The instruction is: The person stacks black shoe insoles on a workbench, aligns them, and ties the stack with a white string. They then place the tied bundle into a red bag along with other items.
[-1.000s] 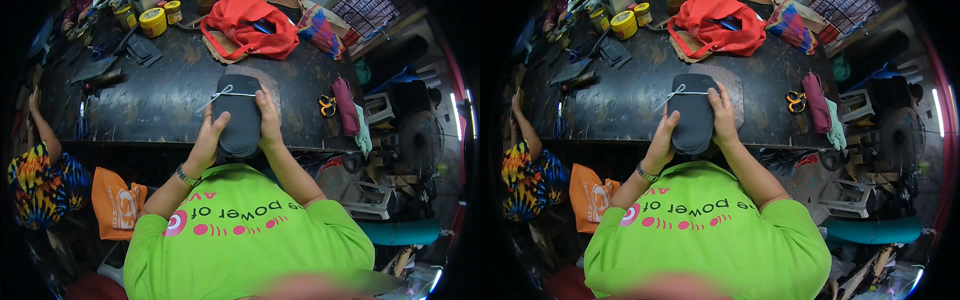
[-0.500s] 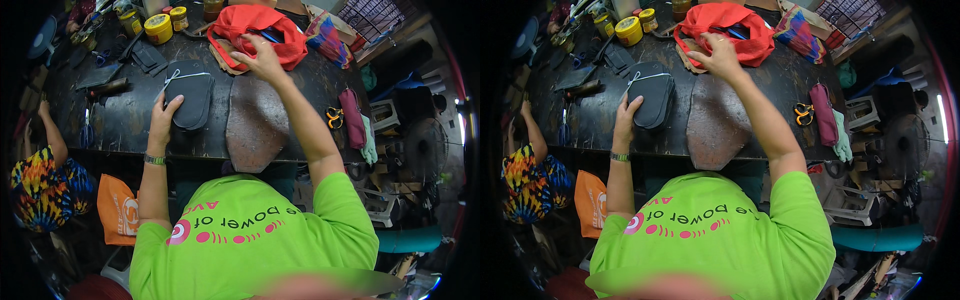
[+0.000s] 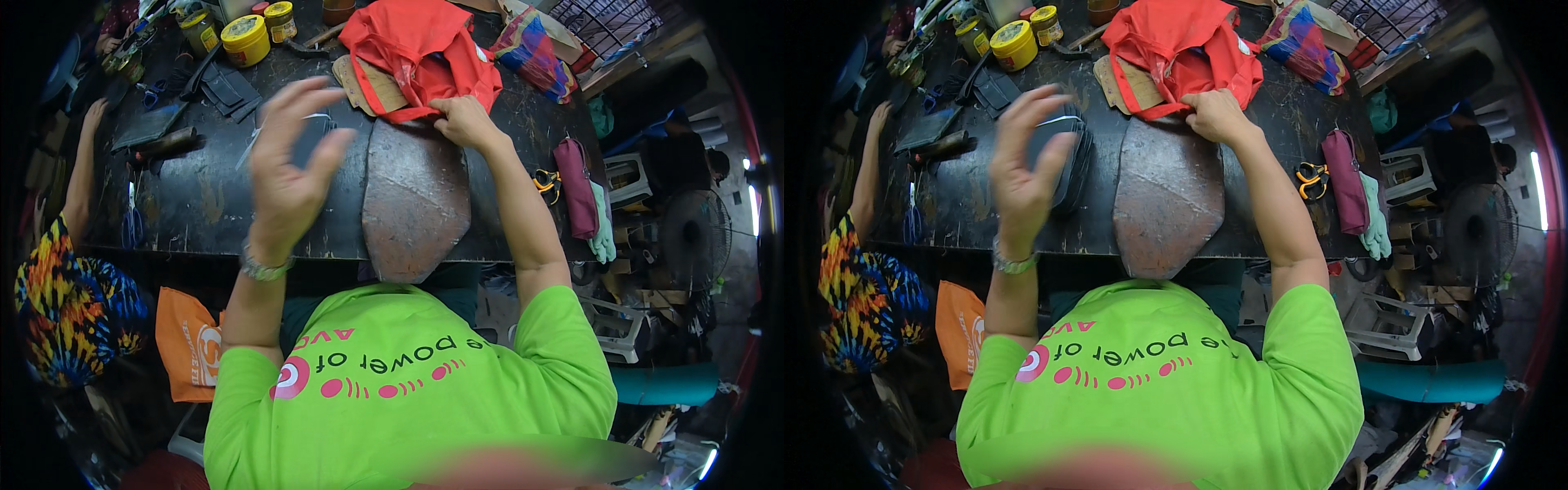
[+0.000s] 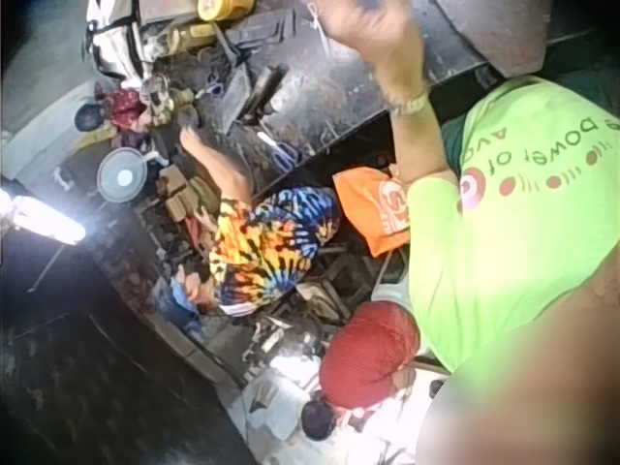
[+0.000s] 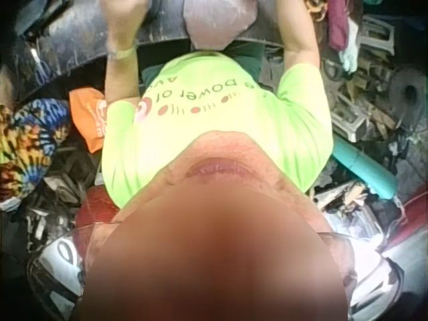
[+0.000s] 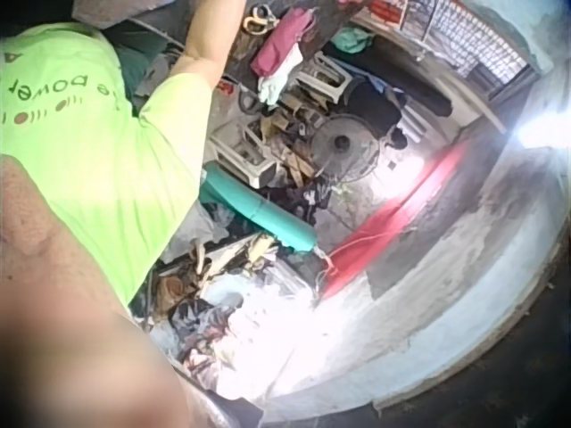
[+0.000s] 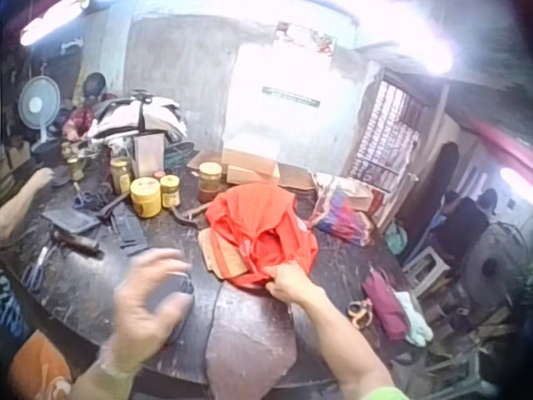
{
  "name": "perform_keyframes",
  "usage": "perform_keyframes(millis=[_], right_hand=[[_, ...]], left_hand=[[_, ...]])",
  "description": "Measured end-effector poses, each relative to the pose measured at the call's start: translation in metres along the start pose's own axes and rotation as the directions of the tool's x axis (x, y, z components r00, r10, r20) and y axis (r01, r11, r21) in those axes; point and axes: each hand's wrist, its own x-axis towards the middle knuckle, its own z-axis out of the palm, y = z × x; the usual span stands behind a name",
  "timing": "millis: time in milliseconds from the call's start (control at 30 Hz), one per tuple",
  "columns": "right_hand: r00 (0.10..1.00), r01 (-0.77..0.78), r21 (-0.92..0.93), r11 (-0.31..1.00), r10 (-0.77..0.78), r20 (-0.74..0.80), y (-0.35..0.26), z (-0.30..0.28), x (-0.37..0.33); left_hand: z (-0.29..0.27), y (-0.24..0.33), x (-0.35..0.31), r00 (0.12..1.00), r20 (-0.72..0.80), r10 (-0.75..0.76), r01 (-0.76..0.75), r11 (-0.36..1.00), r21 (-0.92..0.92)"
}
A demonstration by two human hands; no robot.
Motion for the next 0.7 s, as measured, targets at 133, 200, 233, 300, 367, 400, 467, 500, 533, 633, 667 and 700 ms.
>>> perform_keyframes(millis=[133,200,233,300,367,400,467,500,533,633,667,700], right_hand=[[0.996,0.055,0.208,0.977,-0.067,0.052,-0.021,-0.012,-0.026],[0.989,0.006,0.260,0.966,-0.045,0.143,-0.026,-0.014,-0.032],[0.983,0.004,0.285,0.958,-0.057,0.175,-0.029,-0.013,-0.036],[0.977,-0.020,0.346,0.938,-0.055,0.205,-0.030,-0.015,-0.042],[0.988,0.015,0.399,0.917,-0.076,0.137,-0.028,-0.019,-0.046],[0.991,0.003,0.417,0.909,-0.059,0.123,-0.028,-0.022,-0.046],[0.998,0.055,0.454,0.889,-0.033,-0.055,-0.029,-0.028,-0.042],[0.985,0.069,0.514,0.855,0.023,-0.171,-0.034,-0.027,-0.037],[0.956,0.095,0.572,0.814,0.086,-0.281,-0.040,-0.025,-0.031],[0.922,0.309,0.659,0.686,-0.045,-0.385,-0.069,-0.007,-0.004],[0.904,0.381,0.643,0.664,-0.123,-0.409,-0.079,0.000,0.007],[0.927,0.184,0.435,0.881,-0.009,-0.374,-0.101,0.016,0.020]], left_hand=[[0.087,0.000,0.022,0.950,0.268,-0.161,0.184,0.981,-0.063],[0.123,-0.013,0.029,0.946,0.265,-0.185,0.172,0.983,0.072],[0.137,-0.020,0.028,0.931,0.280,-0.235,0.196,0.968,0.158],[0.159,-0.034,0.028,0.881,0.237,-0.411,0.313,0.879,0.360],[0.170,-0.050,0.025,0.818,0.200,-0.540,0.402,0.784,0.474],[0.173,-0.058,0.022,0.849,0.202,-0.488,0.385,0.833,0.397],[0.176,-0.076,0.015,0.887,0.213,-0.409,0.356,0.901,0.248],[0.181,-0.082,0.010,0.941,0.173,-0.290,0.265,0.952,0.154],[0.185,-0.089,0.006,0.926,0.273,-0.259,0.245,0.966,0.082],[0.199,-0.106,-0.002,0.941,0.338,-0.018,0.075,0.985,-0.157],[0.202,-0.109,-0.006,0.927,0.371,-0.042,0.210,0.881,-0.423],[0.203,-0.113,-0.009,0.922,0.387,0.018,0.125,0.932,-0.339]])
